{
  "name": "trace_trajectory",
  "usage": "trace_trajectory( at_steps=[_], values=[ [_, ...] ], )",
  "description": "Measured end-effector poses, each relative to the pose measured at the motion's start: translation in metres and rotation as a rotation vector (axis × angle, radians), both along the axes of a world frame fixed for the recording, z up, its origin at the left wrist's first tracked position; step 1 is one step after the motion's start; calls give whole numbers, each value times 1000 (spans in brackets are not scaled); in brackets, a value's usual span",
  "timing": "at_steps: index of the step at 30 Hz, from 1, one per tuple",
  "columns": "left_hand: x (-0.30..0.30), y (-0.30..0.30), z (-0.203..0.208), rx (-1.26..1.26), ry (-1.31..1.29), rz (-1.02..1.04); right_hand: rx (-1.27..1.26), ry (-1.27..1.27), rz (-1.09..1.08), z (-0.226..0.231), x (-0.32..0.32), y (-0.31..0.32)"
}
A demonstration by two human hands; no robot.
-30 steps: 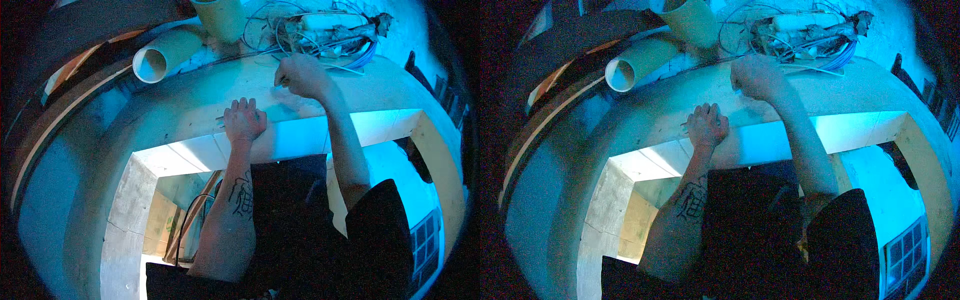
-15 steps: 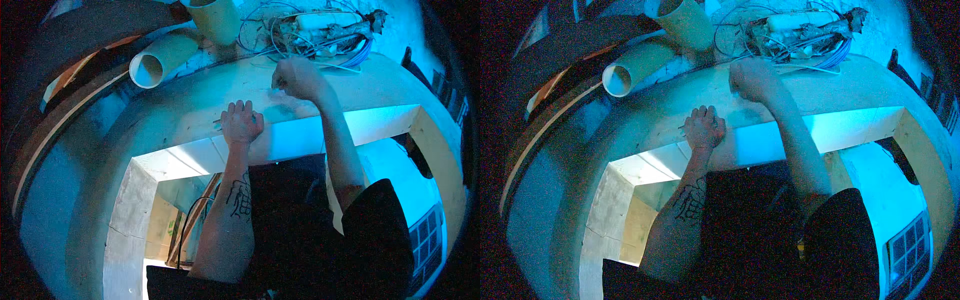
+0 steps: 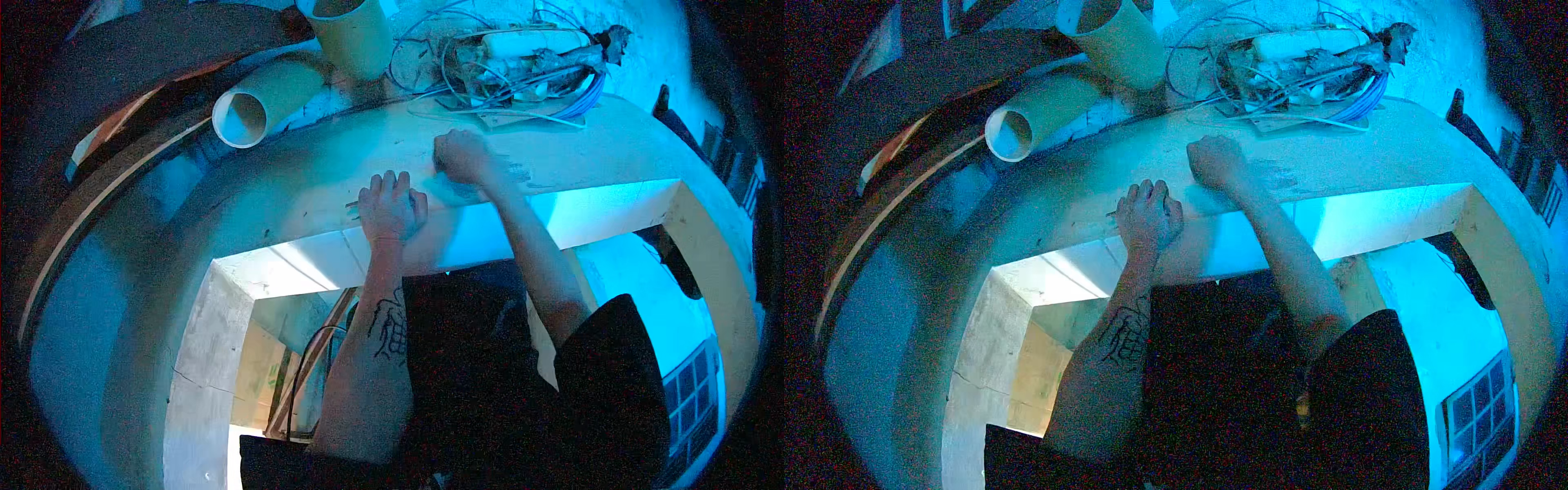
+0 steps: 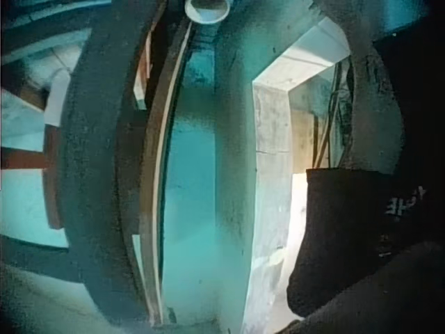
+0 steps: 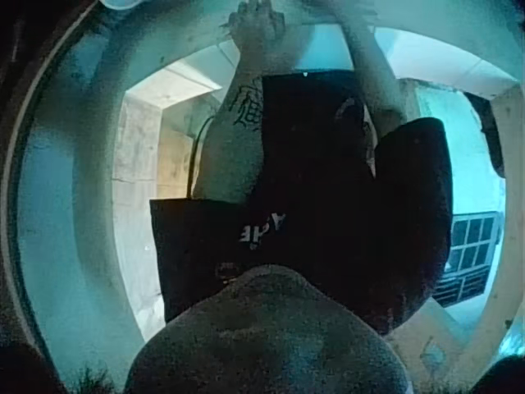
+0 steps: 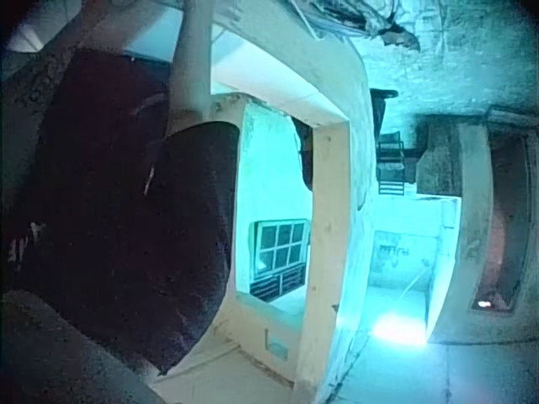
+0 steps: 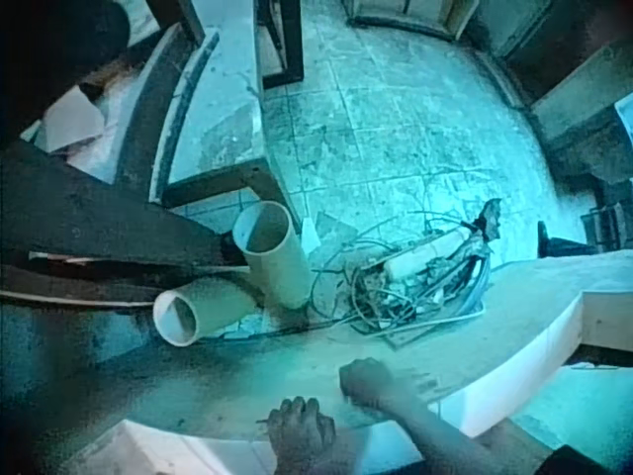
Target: Scrape and smooth a small area on a wall or counter surface using a scraper tool.
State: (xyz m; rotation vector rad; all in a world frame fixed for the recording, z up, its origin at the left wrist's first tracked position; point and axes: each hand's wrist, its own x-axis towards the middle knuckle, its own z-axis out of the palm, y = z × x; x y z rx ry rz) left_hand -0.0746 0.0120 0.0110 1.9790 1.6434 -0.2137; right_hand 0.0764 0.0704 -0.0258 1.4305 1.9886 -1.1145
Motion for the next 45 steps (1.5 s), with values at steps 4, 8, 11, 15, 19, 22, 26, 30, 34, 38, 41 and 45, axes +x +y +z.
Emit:
trace_trajectory(
  at_steps=[4, 8, 11, 15, 19, 22, 26, 30, 34, 38, 41, 45],
  values=[
    [17, -8, -20, 34, -52, -52, -66, 51, -43, -30, 25, 0],
    [-10, -3, -2, -63, 80, -33, -13, 151, -27, 16, 0, 52],
    [-10, -2, 3, -71, 117, -70, -41, 120, 19, 27, -1, 47],
    [5, 1, 2, -75, 39, -14, 118, -36, 155, -36, 5, -8],
    [6, -1, -9, -2, 24, -37, -59, 102, 112, -17, 13, 24],
    [-4, -5, -4, -35, 19, -23, -128, 169, 13, 22, 13, 57],
    [1, 2, 2, -64, 22, -20, 48, -1, 207, -23, 6, 4],
    [0, -5, -4, 28, 43, -34, 10, 175, 41, -18, 2, 14],
    [-3, -4, 1, 85, 1, 1, -35, 145, 14, 4, 9, 43],
    [0, 1, 5, -43, 39, -49, 105, 46, -28, -19, -9, -5],
    [8, 4, -1, -13, 19, -55, 89, 35, -25, -33, 3, 0],
    [-14, -8, -2, -9, 47, -23, 52, 214, -28, -1, 4, 48]
  ],
)
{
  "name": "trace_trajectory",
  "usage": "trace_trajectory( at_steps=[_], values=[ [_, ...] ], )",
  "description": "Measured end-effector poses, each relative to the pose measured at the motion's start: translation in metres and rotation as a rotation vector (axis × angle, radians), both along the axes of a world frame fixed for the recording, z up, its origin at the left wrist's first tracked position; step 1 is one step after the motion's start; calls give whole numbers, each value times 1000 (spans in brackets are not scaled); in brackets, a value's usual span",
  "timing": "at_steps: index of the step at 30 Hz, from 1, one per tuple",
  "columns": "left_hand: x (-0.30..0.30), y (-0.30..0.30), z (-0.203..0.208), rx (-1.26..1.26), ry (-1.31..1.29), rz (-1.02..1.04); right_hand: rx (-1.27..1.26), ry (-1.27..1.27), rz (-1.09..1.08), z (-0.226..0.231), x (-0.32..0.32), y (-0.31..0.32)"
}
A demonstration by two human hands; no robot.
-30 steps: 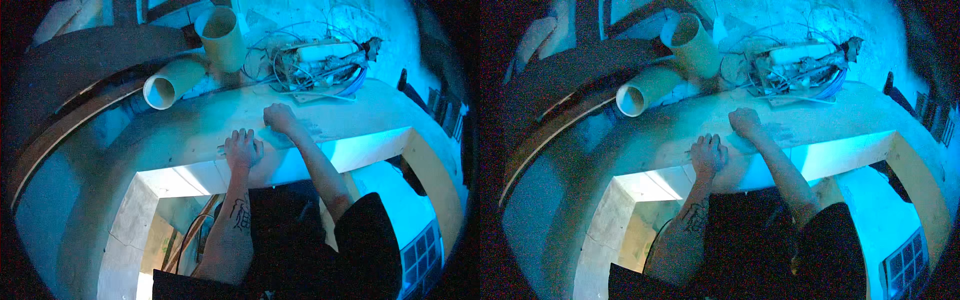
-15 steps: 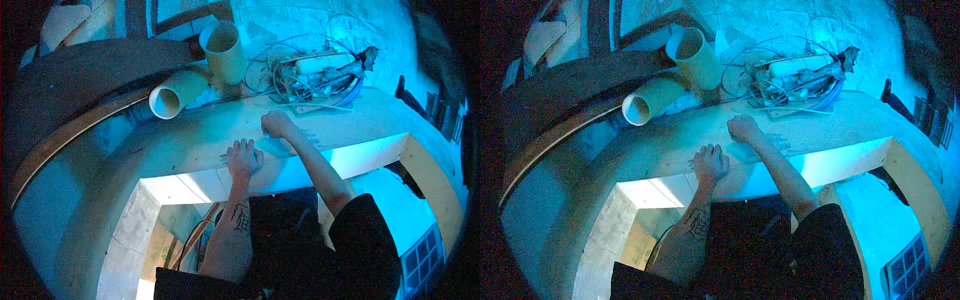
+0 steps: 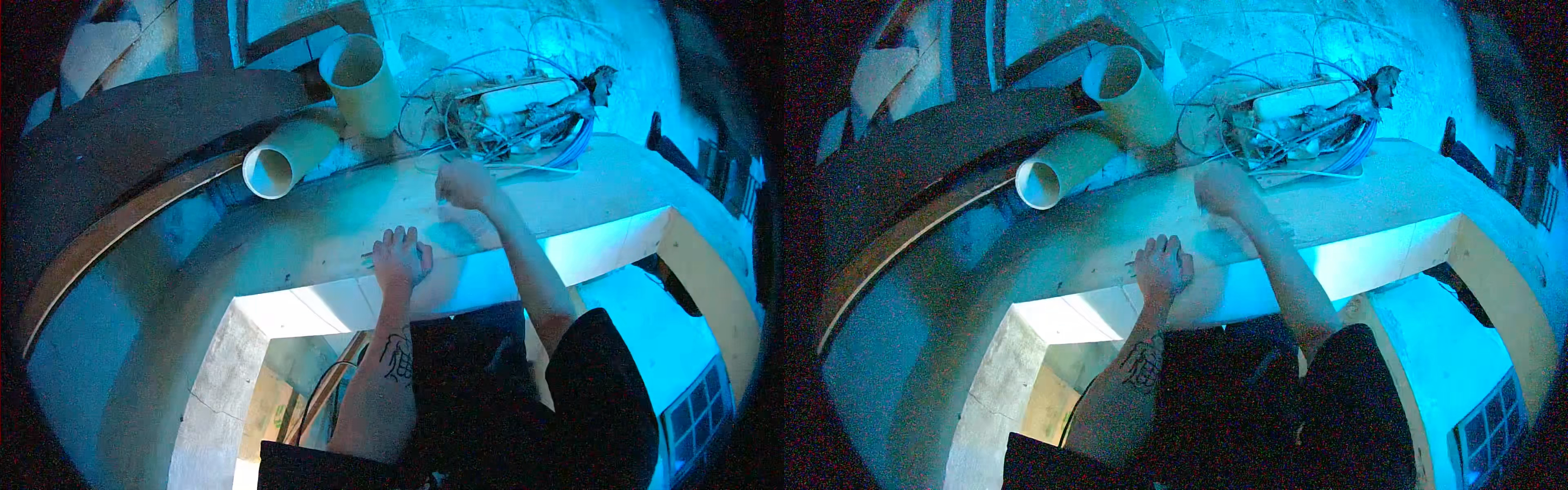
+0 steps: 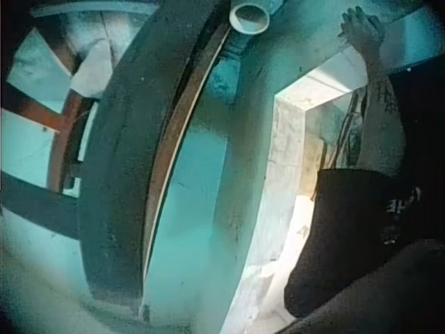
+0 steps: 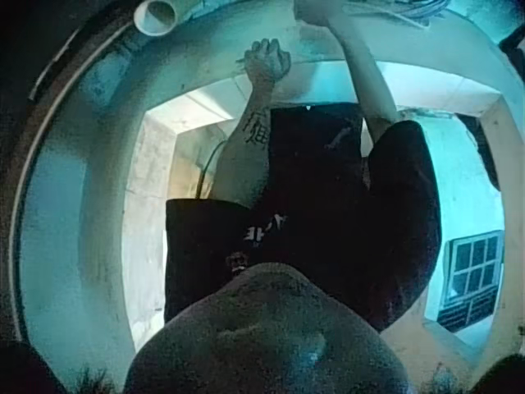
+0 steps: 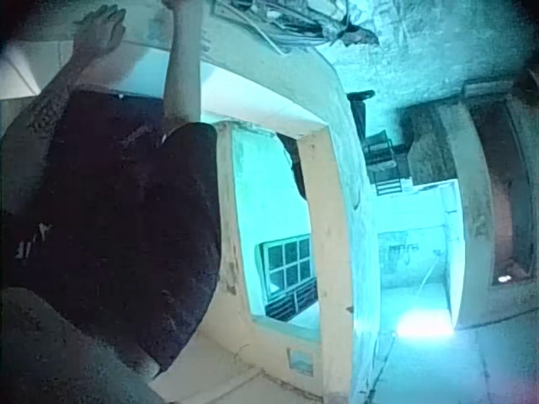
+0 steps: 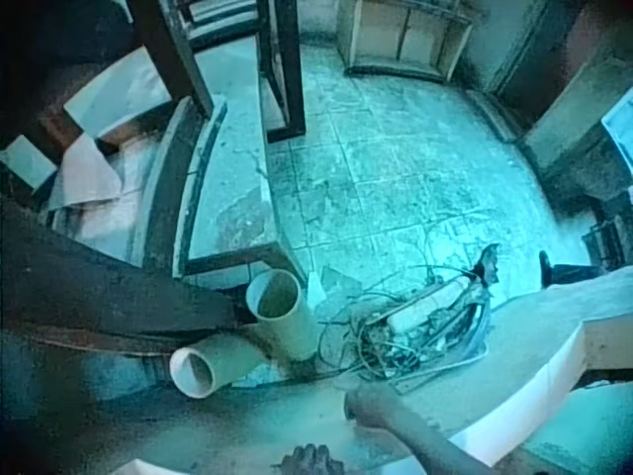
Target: Scrape and smooth a small area on a wall or counter surface using a scraper tool.
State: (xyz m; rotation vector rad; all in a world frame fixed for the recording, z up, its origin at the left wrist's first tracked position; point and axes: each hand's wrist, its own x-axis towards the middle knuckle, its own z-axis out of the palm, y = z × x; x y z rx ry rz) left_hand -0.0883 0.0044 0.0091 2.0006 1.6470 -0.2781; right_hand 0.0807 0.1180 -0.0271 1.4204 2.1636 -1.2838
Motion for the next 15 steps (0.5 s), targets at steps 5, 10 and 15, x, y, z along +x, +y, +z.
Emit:
trace_trajectory(
  at_steps=[5, 10, 15],
  values=[
    [22, 2, -13, 56, -43, -22, -134, -202, 70, -18, 13, -36],
    [18, 8, -1, -33, -2, -14, 2, -104, -10, -27, -16, -35],
    [3, 3, 5, -60, 65, 2, -54, -54, -45, 21, -16, 8]
  ],
)
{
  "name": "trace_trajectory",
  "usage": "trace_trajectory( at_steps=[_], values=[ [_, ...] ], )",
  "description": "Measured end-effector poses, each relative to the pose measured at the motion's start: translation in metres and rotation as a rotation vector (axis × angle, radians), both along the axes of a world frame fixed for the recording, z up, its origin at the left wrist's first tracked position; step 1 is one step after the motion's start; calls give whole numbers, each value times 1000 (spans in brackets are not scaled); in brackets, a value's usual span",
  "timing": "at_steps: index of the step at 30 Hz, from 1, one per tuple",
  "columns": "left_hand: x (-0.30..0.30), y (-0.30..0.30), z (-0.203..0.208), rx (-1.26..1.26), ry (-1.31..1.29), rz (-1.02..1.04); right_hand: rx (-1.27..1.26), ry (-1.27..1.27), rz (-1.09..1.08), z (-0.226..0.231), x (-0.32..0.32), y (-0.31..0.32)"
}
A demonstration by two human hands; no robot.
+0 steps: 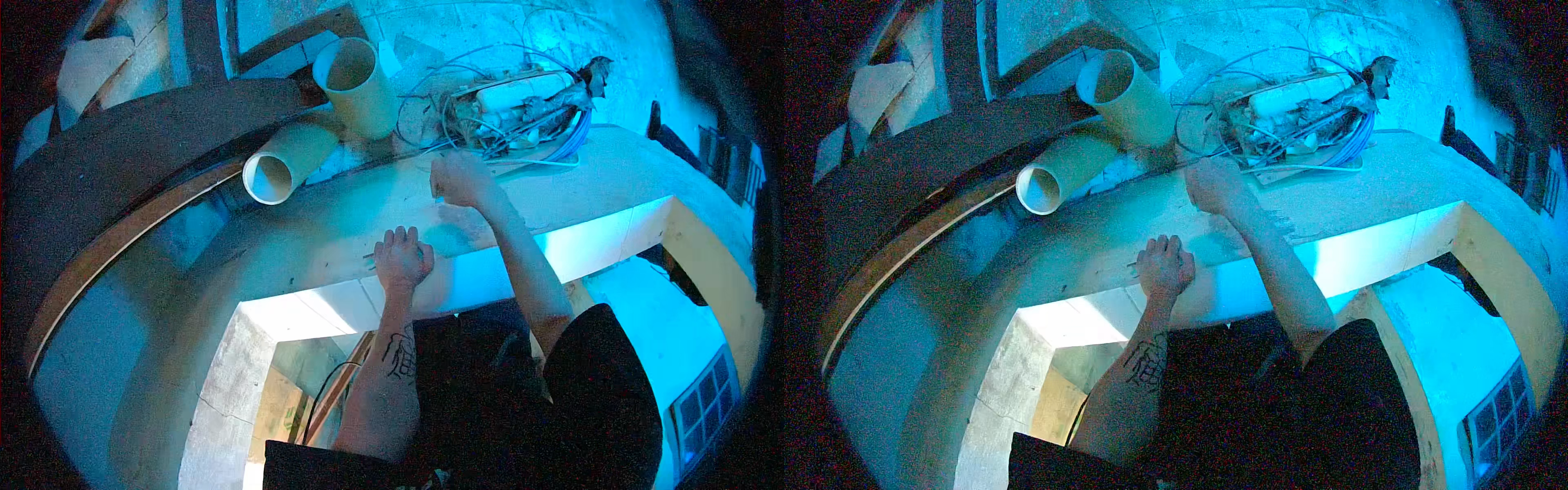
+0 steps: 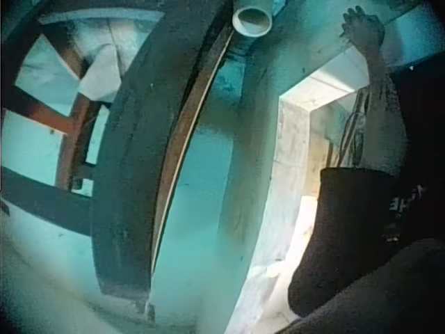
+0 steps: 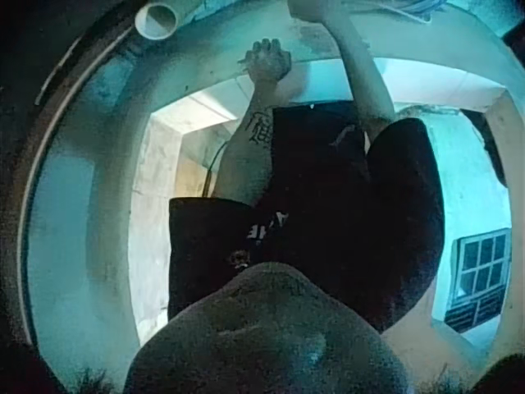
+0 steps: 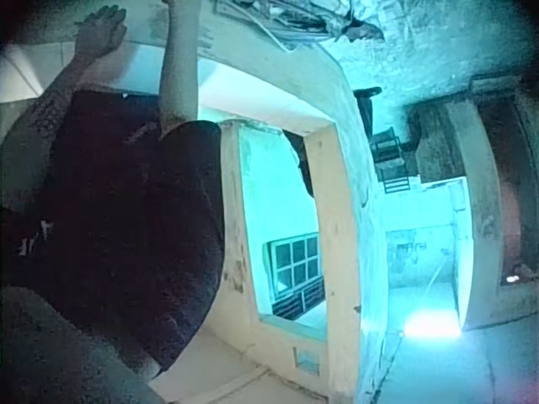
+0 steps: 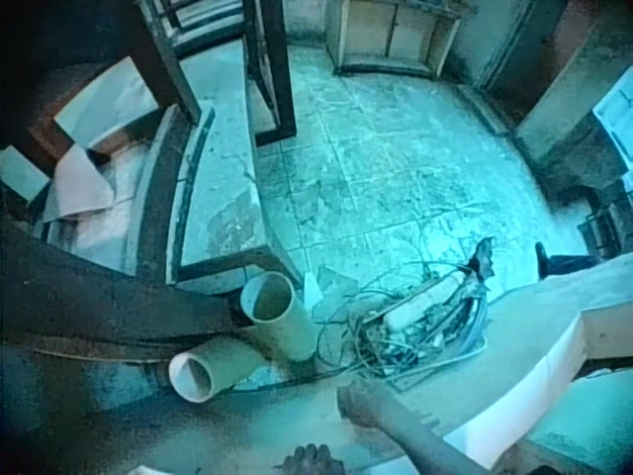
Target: Scrape and smooth a small area on a wall or counter surface using a scraper tool.
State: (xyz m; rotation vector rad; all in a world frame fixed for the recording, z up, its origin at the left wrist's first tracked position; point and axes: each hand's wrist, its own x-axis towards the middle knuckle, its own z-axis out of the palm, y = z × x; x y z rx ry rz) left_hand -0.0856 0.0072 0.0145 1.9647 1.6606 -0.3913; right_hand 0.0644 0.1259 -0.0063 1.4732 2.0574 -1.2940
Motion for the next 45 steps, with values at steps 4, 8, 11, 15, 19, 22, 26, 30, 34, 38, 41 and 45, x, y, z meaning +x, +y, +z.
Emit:
trace_trajectory(
  at_steps=[4, 8, 11, 15, 19, 22, 26, 30, 34, 38, 41, 45],
  values=[
    [13, 4, -5, 80, -104, -3, 120, -71, 78, -50, 4, -59],
    [12, 1, -7, 93, -99, 12, 104, -35, 68, -47, 1, -38],
    [10, 4, -3, 69, -71, 18, 42, -82, 66, -24, 5, 4],
    [8, 4, 0, 121, -113, 41, -42, -39, 170, -49, 2, -23],
    [18, 5, 0, 47, -130, -8, 27, -74, 93, -65, 3, -48],
    [8, 1, -3, 124, -107, 34, 54, -21, 113, -49, -14, -21],
    [18, 3, -10, 56, -129, -4, -31, -120, -13, -17, 7, -5],
    [13, 5, -2, -20, -66, -9, 104, -73, 42, -83, 0, -58],
    [11, 4, -4, 46, -73, 19, 38, -68, 165, -61, -4, -19],
    [9, 1, -6, 82, -101, -4, -41, -20, 40, -17, 5, 9],
    [17, 7, 1, 68, -106, -31, 167, -100, 58, -55, 0, -47],
    [19, 8, -2, 47, -61, -11, 89, -67, 129, -83, -1, -44]
  ],
)
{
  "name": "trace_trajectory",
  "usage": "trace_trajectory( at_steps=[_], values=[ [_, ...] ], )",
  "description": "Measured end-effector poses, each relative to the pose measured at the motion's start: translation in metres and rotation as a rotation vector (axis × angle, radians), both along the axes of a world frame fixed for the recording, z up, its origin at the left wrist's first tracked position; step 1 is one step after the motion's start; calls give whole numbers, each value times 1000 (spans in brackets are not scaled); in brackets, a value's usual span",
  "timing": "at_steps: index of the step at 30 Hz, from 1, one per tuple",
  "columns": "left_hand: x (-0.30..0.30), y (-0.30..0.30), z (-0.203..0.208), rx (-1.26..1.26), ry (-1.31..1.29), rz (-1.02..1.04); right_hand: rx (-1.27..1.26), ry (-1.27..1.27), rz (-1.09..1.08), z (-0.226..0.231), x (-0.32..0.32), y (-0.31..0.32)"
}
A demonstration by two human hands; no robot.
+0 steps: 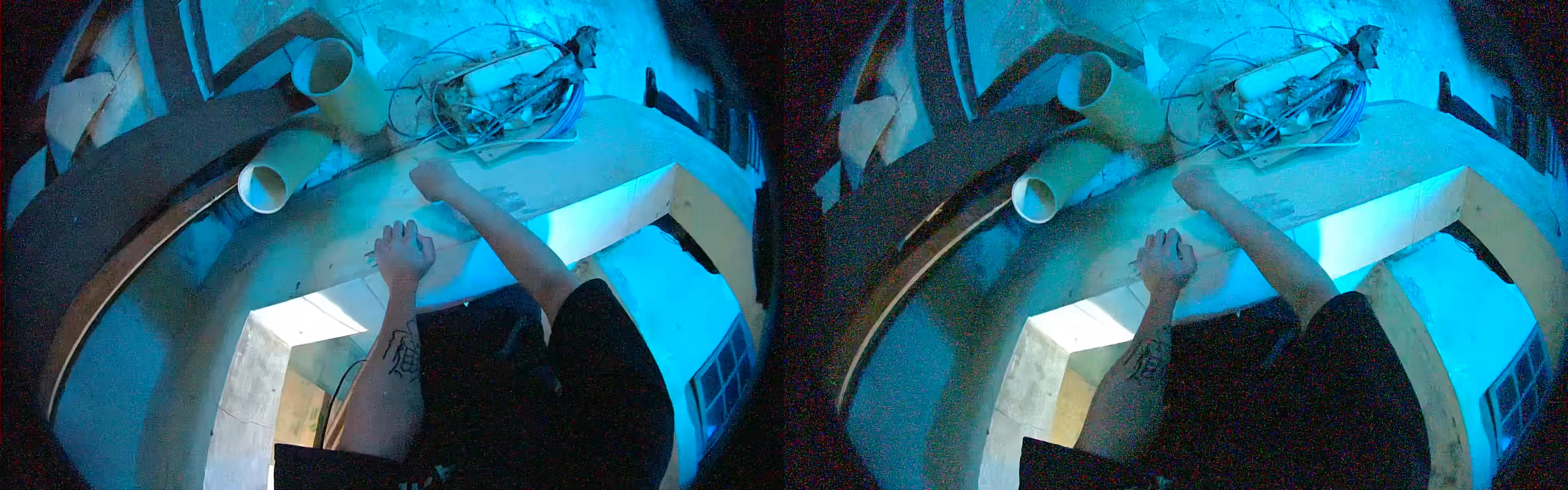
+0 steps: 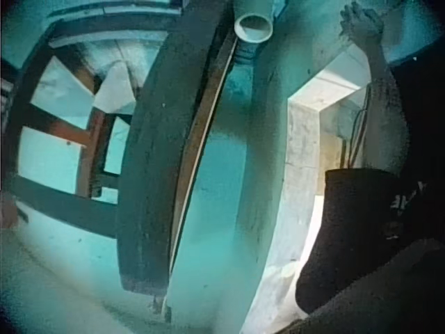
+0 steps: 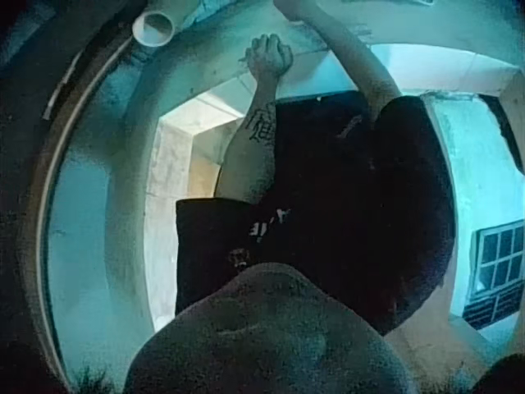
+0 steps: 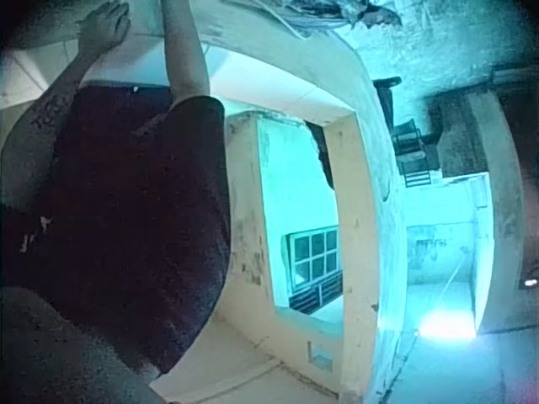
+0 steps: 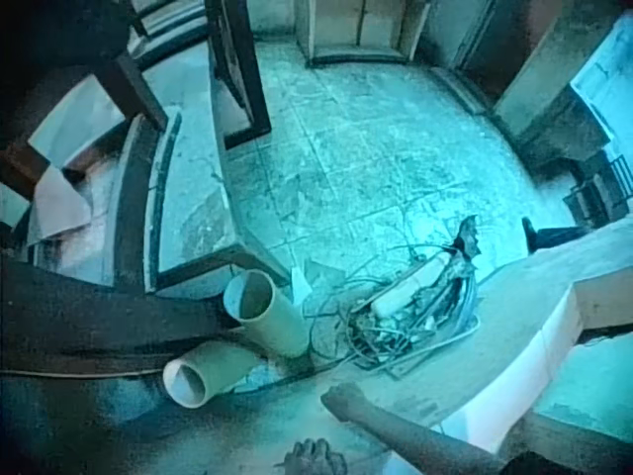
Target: Scrape and smooth a small area on a wall or counter surface using a scraper tool.
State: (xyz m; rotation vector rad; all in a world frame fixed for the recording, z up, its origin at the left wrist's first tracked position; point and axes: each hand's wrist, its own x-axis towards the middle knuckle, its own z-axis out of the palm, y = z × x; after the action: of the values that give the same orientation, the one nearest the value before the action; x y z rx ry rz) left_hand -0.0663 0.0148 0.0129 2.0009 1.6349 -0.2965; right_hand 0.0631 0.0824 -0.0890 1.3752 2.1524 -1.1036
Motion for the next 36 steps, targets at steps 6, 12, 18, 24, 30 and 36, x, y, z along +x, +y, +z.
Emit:
trace_trajectory(
  at_steps=[6, 12, 18, 24, 30, 36],
  values=[
    [-7, -5, -4, 84, -72, 5, 74, 55, -149, 34, -2, 14],
    [1, -1, -2, -21, -24, -24, 152, 85, -108, -6, 5, -23],
    [-14, -5, 1, -31, 48, -1, 4, 39, -113, 52, -9, 46],
    [-2, -1, -3, 37, -43, -24, 90, 49, -162, -6, -5, -20],
    [-10, -8, -9, 70, -20, -33, -82, 1, -72, 34, -1, 40],
    [-2, -5, -9, 104, -40, -40, 62, 70, -140, -23, 0, -24]
  ],
)
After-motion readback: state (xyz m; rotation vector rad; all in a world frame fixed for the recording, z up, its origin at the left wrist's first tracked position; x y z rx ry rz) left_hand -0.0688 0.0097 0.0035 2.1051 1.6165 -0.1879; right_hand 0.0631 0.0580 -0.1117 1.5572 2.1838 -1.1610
